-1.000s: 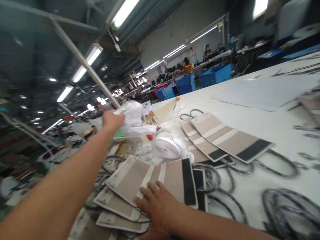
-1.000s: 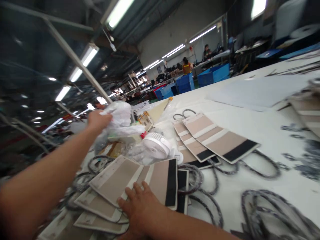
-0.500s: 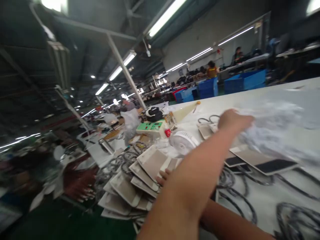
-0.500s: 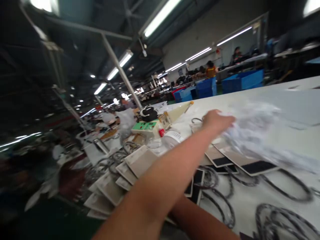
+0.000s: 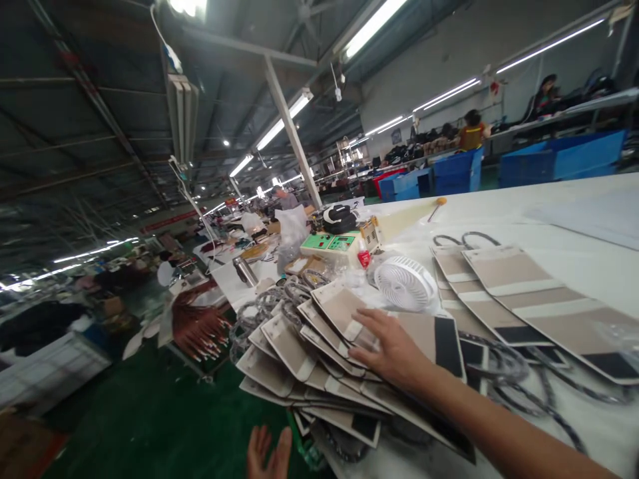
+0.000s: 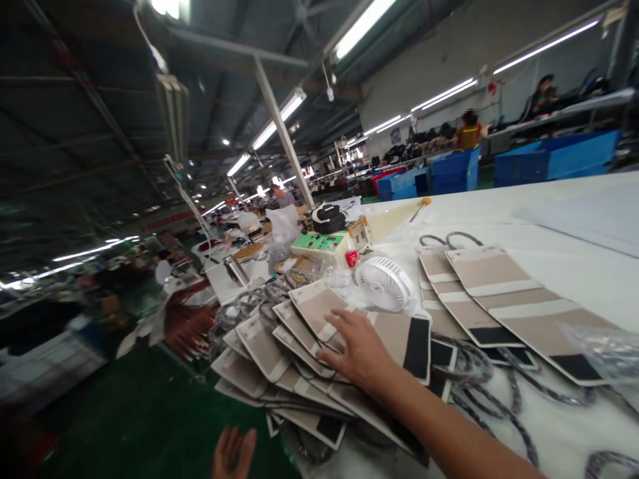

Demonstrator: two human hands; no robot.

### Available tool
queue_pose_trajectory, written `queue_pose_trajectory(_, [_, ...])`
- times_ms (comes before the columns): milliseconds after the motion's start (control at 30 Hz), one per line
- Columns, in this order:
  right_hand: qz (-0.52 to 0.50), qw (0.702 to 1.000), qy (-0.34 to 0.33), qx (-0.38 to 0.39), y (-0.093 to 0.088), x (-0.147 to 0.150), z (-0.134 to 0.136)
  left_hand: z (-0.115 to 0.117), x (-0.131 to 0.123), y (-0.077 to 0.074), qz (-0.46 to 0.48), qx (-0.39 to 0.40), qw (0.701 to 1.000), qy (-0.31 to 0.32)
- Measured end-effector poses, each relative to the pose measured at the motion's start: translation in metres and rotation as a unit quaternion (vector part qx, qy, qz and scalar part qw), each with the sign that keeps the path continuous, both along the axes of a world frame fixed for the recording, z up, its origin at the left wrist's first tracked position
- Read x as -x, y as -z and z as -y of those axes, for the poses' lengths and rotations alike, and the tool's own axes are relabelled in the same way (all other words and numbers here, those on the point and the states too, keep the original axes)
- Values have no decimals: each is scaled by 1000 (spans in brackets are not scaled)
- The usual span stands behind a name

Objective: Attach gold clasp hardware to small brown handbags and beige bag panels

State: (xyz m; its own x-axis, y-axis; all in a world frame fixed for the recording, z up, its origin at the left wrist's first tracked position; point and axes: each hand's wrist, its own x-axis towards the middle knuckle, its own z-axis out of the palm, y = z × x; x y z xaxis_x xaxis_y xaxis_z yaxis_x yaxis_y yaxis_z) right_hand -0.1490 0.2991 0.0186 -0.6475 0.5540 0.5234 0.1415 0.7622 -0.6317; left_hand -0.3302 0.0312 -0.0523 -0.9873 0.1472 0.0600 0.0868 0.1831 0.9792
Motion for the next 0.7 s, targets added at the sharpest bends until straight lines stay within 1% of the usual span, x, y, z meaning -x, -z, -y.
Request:
queue_pose_trajectory(33, [-48,997,57,-24,-8,-3,-11,-4,10,3,37,-4,999,16])
queue_pose_trajectory(67, [-83,988,125,-47,-16,-6,-25,-13,15,1,61,-17,997,39])
queue_pose_trajectory(100, [-95,974,198,-63,-23,-10,-40,-25,16,-3,68,-36,995,63])
queue_pose_trajectory(133, [-84,957,270,-66,-29,-15,-58,-38,16,-10,55,-59,994,74])
queue_pose_trajectory(167, [-57,942,326,-56,-33,-20,-76,-52,15,-17,39,-81,993,73])
queue_pose_trajectory(200, [-16,934,356,-39,-34,-26,-93,-64,15,-24,24,-96,993,65])
queue_pose_trajectory(233, [32,931,365,-14,-33,-32,-110,-74,15,-30,9,-107,993,52])
queue_pose_trajectory(267, [83,931,354,16,-31,-38,-125,-82,17,-33,-2,-111,993,41])
queue_pose_trajectory(333, [166,935,306,69,-23,-49,-149,-93,23,-35,-24,-110,993,31])
queue_pose_trajectory(400, [195,941,260,95,-15,-60,-167,-100,33,-31,-36,-99,994,33])
queue_pose_trajectory(467, [186,953,215,100,-11,-70,-181,-107,44,-27,-39,-84,995,42])
queue_pose_trajectory(533, [165,968,148,121,-11,-79,-193,-114,54,-26,-46,-73,995,52])
queue_pose_trajectory(633, [122,976,34,176,-19,-89,-207,-125,63,-28,-70,-67,992,82])
queue_pose_trajectory(700, [104,974,-15,201,-26,-92,-211,-128,66,-30,-80,-66,989,103])
